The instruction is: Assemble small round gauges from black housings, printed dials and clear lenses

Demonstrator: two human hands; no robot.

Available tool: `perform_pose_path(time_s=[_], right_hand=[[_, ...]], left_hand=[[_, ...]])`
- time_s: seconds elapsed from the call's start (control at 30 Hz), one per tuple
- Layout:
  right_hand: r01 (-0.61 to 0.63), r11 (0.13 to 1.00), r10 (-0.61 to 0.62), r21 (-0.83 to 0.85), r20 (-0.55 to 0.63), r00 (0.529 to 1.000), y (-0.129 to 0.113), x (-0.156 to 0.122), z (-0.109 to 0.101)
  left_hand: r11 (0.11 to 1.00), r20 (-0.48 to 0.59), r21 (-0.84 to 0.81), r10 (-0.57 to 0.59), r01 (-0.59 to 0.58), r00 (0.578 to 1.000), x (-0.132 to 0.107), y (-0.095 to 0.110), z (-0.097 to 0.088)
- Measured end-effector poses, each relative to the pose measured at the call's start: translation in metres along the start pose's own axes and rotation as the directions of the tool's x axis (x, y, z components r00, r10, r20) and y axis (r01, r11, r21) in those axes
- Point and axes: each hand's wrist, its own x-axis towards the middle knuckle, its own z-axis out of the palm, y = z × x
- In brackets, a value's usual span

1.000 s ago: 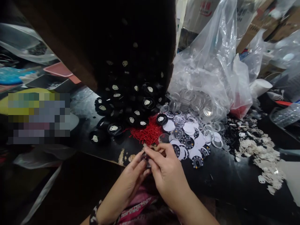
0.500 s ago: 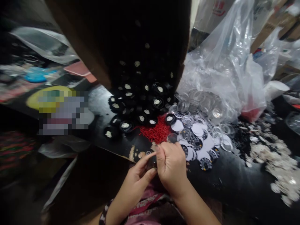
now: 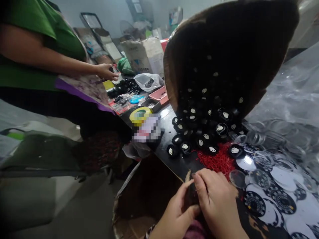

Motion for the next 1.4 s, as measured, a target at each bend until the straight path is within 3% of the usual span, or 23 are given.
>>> perform_pose_path(time_s=[0.13, 0.23, 0.37, 0.47, 0.57, 0.63, 0.7, 0.8, 0.9, 0.97, 1.07, 1.17, 1.27, 1.33, 1.4], right_hand=[[0.069, 0.996, -0.072, -0.051, -0.057, 0.996, -0.005, -0.005, -0.006], [0.098, 0.994, -0.102, -0.047, -0.081, 0.991, -0.011, -0.003, 0.006], [0.158, 0.986, -0.152, -0.060, 0.093, 0.984, -0.017, -0.004, 0.035], [0.147, 0.988, -0.131, -0.055, 0.228, 0.965, -0.014, -0.009, 0.044], [0.004, 1.000, 0.001, -0.017, 0.257, 0.966, -0.010, -0.011, 0.037], [-0.055, 0.998, 0.050, 0.010, 0.295, 0.954, -0.011, -0.011, 0.030], [-0.073, 0.997, 0.057, 0.032, 0.362, 0.930, -0.016, -0.011, 0.027], [-0.106, 0.993, 0.077, 0.046, 0.421, 0.904, -0.020, -0.014, 0.023], [-0.166, 0.984, 0.129, 0.062, 0.394, 0.910, -0.014, -0.022, 0.017], [-0.197, 0.975, 0.147, 0.106, 0.362, 0.920, -0.006, -0.026, 0.014], [-0.239, 0.954, 0.169, 0.182, 0.331, 0.928, 0.007, -0.025, 0.014], [-0.350, 0.899, 0.263, 0.263, 0.315, 0.912, 0.014, -0.018, 0.018], [-0.454, 0.817, 0.340, 0.354, 0.340, 0.877, 0.017, -0.012, 0.021], [-0.475, 0.792, 0.350, 0.384, 0.353, 0.868, 0.019, -0.013, 0.021], [-0.498, 0.769, 0.364, 0.401, 0.366, 0.856, 0.021, -0.015, 0.022]], left_hand=[[0.958, 0.063, 0.282, 0.032, -0.049, 0.997, -0.003, 0.000, -0.004], [0.918, 0.065, 0.384, 0.077, -0.096, 0.995, -0.006, -0.001, -0.013], [0.907, 0.028, 0.420, 0.004, -0.015, 1.000, -0.024, -0.020, -0.046], [0.884, -0.149, 0.441, -0.096, 0.153, 0.984, -0.045, -0.037, -0.087], [0.854, -0.418, 0.447, -0.065, 0.267, 0.906, -0.053, -0.038, -0.119], [0.859, -0.471, 0.463, 0.028, 0.220, 0.882, -0.042, -0.026, -0.125], [0.869, -0.469, 0.487, 0.182, 0.082, 0.864, -0.015, -0.010, -0.118], [0.833, -0.420, 0.548, 0.348, -0.071, 0.838, 0.037, 0.007, -0.099], [0.807, -0.379, 0.582, 0.374, -0.096, 0.847, 0.075, 0.006, -0.091], [0.783, -0.362, 0.614, 0.393, -0.101, 0.845, 0.085, 0.003, -0.093], [0.738, -0.333, 0.663, 0.438, -0.123, 0.835, 0.078, 0.003, -0.095], [0.691, -0.235, 0.697, 0.473, -0.192, 0.849, 0.056, 0.007, -0.082], [0.624, 0.051, 0.704, 0.431, -0.338, 0.901, 0.034, 0.006, -0.061], [0.582, 0.243, 0.695, 0.363, -0.422, 0.900, 0.025, 0.003, -0.051], [0.565, 0.352, 0.678, 0.313, -0.471, 0.882, 0.021, 0.002, -0.049]])
